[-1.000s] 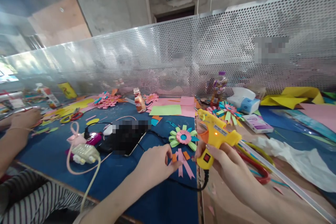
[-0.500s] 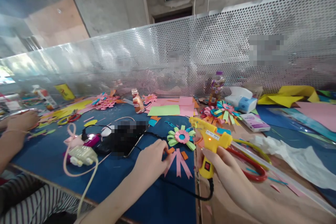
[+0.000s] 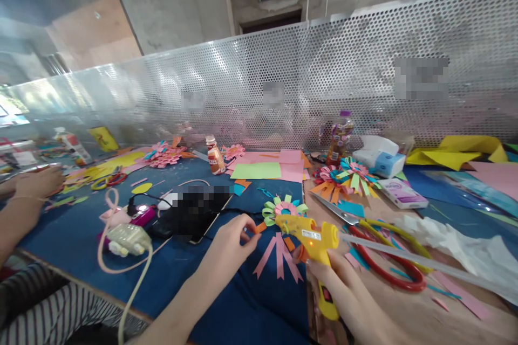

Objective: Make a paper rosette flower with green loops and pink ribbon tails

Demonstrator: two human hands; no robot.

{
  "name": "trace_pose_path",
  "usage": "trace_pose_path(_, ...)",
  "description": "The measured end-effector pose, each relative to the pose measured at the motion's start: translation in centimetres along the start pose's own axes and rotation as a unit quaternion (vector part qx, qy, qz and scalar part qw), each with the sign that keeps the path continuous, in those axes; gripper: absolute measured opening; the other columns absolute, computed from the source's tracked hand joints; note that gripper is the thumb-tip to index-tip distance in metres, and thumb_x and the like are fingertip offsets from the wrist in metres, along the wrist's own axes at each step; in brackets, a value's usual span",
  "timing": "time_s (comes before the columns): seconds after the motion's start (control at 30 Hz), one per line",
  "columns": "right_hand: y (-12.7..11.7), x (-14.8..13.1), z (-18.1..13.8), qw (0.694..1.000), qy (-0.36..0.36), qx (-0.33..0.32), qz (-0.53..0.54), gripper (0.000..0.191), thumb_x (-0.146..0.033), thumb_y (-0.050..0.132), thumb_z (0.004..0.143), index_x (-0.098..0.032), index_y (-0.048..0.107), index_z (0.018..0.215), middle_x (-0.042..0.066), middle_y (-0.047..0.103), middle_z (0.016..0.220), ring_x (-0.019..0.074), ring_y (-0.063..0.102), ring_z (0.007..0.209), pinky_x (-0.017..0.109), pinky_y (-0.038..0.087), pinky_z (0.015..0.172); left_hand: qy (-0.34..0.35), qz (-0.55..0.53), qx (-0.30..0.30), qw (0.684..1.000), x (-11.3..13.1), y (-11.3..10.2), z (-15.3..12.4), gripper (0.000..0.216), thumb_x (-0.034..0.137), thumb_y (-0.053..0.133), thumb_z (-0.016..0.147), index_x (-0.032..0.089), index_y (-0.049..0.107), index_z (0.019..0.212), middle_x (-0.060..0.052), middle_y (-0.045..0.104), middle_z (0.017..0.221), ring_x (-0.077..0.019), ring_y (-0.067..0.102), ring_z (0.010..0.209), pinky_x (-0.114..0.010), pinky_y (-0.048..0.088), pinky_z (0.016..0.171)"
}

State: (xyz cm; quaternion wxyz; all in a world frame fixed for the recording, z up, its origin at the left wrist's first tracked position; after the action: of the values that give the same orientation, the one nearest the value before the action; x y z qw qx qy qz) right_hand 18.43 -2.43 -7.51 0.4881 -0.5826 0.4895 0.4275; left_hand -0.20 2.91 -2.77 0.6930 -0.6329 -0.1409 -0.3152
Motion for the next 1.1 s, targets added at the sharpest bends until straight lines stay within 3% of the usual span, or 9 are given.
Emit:
trace_pose_path(0.13, 1.0, 0.8, 0.0, 0.999, 0.0, -0.028, -0.029, 0.049, -0.063, 0.046, 0.077, -0.016, 0.06, 0.079, 0.001, 0.057, 0.068, 0.0184, 0.054, 0.069, 0.025, 0.045, 0.061, -0.008, 0.001, 0.002, 1.0, -0.2, 0.0, -0.2, 0.007, 0.025, 0.051, 0.08, 0.02, 0.055, 0.082, 0.0, 0.062, 0.076, -0.0127, 0.06, 0.062, -0.02, 0.044, 0.052)
trace_pose_path(0.3, 0.9, 2.2, -0.1, 0.997, 0.03, -0.043, -0.053, 0.058, -0.068, 0.042, 0.077, -0.016, 0.06, 0.095, 0.005, 0.064, 0.083, 0.0222, 0.058, 0.082, 0.027, 0.047, 0.071, 0.01, 0.01, 0.008, 1.0, 0.3, 0.1, -0.5, 0.007, 0.024, 0.052, 0.079, 0.02, 0.056, 0.083, 0.001, 0.062, 0.074, -0.0113, 0.056, 0.057, -0.021, 0.044, 0.055)
trace_pose_path(0.47, 0.9, 2.4, -0.1, 0.998, 0.036, -0.047, -0.037, 0.059, -0.069, 0.045, 0.075, -0.015, 0.062, 0.091, 0.006, 0.065, 0.078, 0.0225, 0.059, 0.077, 0.027, 0.048, 0.068, 0.017, 0.022, 0.019, 0.999, 0.2, 0.1, -0.5, 0.008, 0.022, 0.052, 0.079, 0.02, 0.057, 0.084, 0.002, 0.059, 0.07, -0.0109, 0.054, 0.054, -0.022, 0.044, 0.057)
trace_pose_path(0.77, 0.2, 0.6, -0.3, 1.0, -0.002, 0.026, -0.016, 0.053, -0.068, 0.051, 0.07, -0.017, 0.062, 0.073, 0.004, 0.062, 0.068, 0.0193, 0.056, 0.066, 0.025, 0.045, 0.059, 0.023, 0.031, 0.012, 0.999, 0.6, 0.1, -0.6, 0.007, 0.019, 0.051, 0.078, 0.021, 0.057, 0.082, 0.003, 0.059, 0.07, -0.0106, 0.054, 0.052, -0.021, 0.043, 0.052)
trace_pose_path(0.87, 0.4, 0.2, -0.4, 1.0, -0.022, 0.018, -0.012, 0.049, -0.067, 0.055, 0.068, -0.018, 0.061, 0.07, 0.003, 0.062, 0.064, 0.0195, 0.056, 0.065, 0.025, 0.046, 0.06, 0.022, 0.034, 0.011, 0.999, 0.5, 0.2, -0.7, 0.007, 0.019, 0.051, 0.079, 0.021, 0.057, 0.082, 0.002, 0.059, 0.07, -0.0105, 0.055, 0.052, -0.021, 0.043, 0.052)
trace_pose_path(1.1, 0.1, 0.9, -0.5, 0.998, -0.001, 0.056, -0.01, 0.049, -0.069, 0.053, 0.067, -0.02, 0.058, 0.065, 0.002, 0.059, 0.06, 0.0195, 0.056, 0.064, 0.025, 0.045, 0.059, 0.026, 0.046, 0.021, 0.998, 0.2, 0.1, -0.8, 0.006, 0.021, 0.052, 0.079, 0.021, 0.056, 0.083, 0.002, 0.06, 0.073, -0.0101, 0.054, 0.052, -0.02, 0.043, 0.05)
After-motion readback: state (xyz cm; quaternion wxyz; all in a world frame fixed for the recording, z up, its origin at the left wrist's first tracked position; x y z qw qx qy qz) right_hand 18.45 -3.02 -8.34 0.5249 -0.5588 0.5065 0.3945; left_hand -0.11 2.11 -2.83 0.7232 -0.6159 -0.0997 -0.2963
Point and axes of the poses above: each hand's wrist, its own z-axis towards the middle knuckle, its own y-axis out of the palm, x = y × z, the point moved 10 cm from there along z, towards the middle knuckle
